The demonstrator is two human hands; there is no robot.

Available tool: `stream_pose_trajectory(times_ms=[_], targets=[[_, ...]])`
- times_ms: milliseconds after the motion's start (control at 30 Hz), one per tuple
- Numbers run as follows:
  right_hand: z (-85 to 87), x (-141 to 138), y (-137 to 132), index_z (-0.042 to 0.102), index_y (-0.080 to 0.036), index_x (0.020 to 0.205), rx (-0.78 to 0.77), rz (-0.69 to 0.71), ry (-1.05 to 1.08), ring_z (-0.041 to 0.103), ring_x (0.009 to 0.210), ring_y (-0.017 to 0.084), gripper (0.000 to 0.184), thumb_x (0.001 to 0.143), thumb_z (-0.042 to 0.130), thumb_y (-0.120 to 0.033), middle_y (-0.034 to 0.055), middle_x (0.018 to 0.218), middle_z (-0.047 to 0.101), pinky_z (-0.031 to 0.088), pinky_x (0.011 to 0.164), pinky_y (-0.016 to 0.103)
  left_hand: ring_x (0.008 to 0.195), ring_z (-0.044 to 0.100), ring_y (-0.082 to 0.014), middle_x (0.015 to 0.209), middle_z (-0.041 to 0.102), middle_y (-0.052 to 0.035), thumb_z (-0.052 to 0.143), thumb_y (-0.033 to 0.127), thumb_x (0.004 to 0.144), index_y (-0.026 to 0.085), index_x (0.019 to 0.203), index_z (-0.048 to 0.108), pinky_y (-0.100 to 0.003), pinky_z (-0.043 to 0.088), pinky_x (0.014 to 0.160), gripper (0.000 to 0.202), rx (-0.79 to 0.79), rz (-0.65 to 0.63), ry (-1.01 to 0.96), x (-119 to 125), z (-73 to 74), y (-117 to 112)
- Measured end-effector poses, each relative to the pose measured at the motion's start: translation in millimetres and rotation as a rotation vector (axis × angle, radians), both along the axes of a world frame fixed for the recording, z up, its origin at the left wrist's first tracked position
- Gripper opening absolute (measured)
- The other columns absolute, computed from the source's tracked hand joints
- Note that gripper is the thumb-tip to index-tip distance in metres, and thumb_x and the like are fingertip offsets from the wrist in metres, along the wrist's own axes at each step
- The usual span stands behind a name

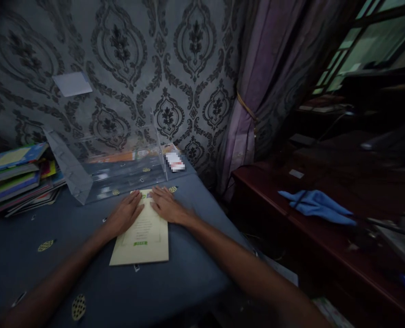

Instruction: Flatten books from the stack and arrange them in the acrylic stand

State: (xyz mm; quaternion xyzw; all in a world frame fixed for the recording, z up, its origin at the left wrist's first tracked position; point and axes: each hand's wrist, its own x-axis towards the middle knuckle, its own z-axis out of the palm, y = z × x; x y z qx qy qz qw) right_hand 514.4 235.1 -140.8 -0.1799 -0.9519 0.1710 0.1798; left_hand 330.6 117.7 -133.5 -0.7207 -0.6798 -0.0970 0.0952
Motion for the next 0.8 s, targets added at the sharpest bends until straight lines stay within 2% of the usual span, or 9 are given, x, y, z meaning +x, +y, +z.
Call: stream_pose_trajectory(times_ms=[133, 267, 467, 633, 800], targets=[[0.5, 8, -17, 0.046, -0.010, 0.144, 0.014, -0.092, -0.008, 0.026, 0.148, 0.029, 0.050, 0.099, 0.042, -0.032, 0.0199, 0.154, 0.039, 0.024, 0.120, 0.052, 0.137, 0.045, -0.0297, 0.144, 0.051, -0.0191, 0.035, 0.033, 0.101, 0.009, 0.135, 0.051, -0.047, 0.039, 0.111, 0.045, 0.036, 0.005, 0.006, 0, -4.6, 8], [10.4, 10, -23, 0.043, -0.001, 0.143, -0.006, -0.115, -0.078, 0.025, 0.148, 0.032, 0.053, 0.099, 0.043, -0.030, 0.0250, 0.153, 0.037, 0.024, 0.121, 0.049, 0.140, 0.041, -0.0313, 0.146, 0.049, -0.0206, 0.033, 0.034, 0.101, 0.007, 0.137, 0.049, -0.050, 0.037, 0.111, 0.048, 0.061, 0.040, -0.018, 1, -11.6, 7], [21.0, 2, -18, 0.044, -0.003, 0.144, 0.038, -0.030, -0.110, 0.029, 0.147, 0.030, 0.053, 0.099, 0.044, -0.032, 0.0224, 0.152, 0.040, 0.020, 0.121, 0.053, 0.142, 0.037, -0.0309, 0.148, 0.047, -0.0209, 0.032, 0.039, 0.101, 0.008, 0.142, 0.044, -0.052, 0.035, 0.112, 0.052, 0.080, 0.025, -0.056, -4, -20.0, 9], [21.1, -15, -13, 0.043, -0.008, 0.145, 0.053, 0.077, -0.115, 0.031, 0.146, 0.023, 0.049, 0.100, 0.040, -0.027, 0.0172, 0.153, 0.042, 0.020, 0.123, 0.048, 0.145, 0.033, -0.0280, 0.151, 0.043, -0.0194, 0.031, 0.035, 0.101, 0.010, 0.144, 0.041, -0.051, 0.032, 0.115, 0.051, 0.074, 0.023, -0.115, -6, -22.4, 9], [22.3, -19, -12, 0.044, -0.007, 0.144, 0.048, 0.108, -0.119, 0.031, 0.146, 0.023, 0.049, 0.100, 0.039, -0.027, 0.0178, 0.152, 0.043, 0.020, 0.122, 0.048, 0.144, 0.034, -0.0278, 0.150, 0.045, -0.0192, 0.033, 0.033, 0.100, 0.009, 0.143, 0.041, -0.050, 0.033, 0.114, 0.051, 0.106, 0.035, -0.139, -5, -22.7, 8]])
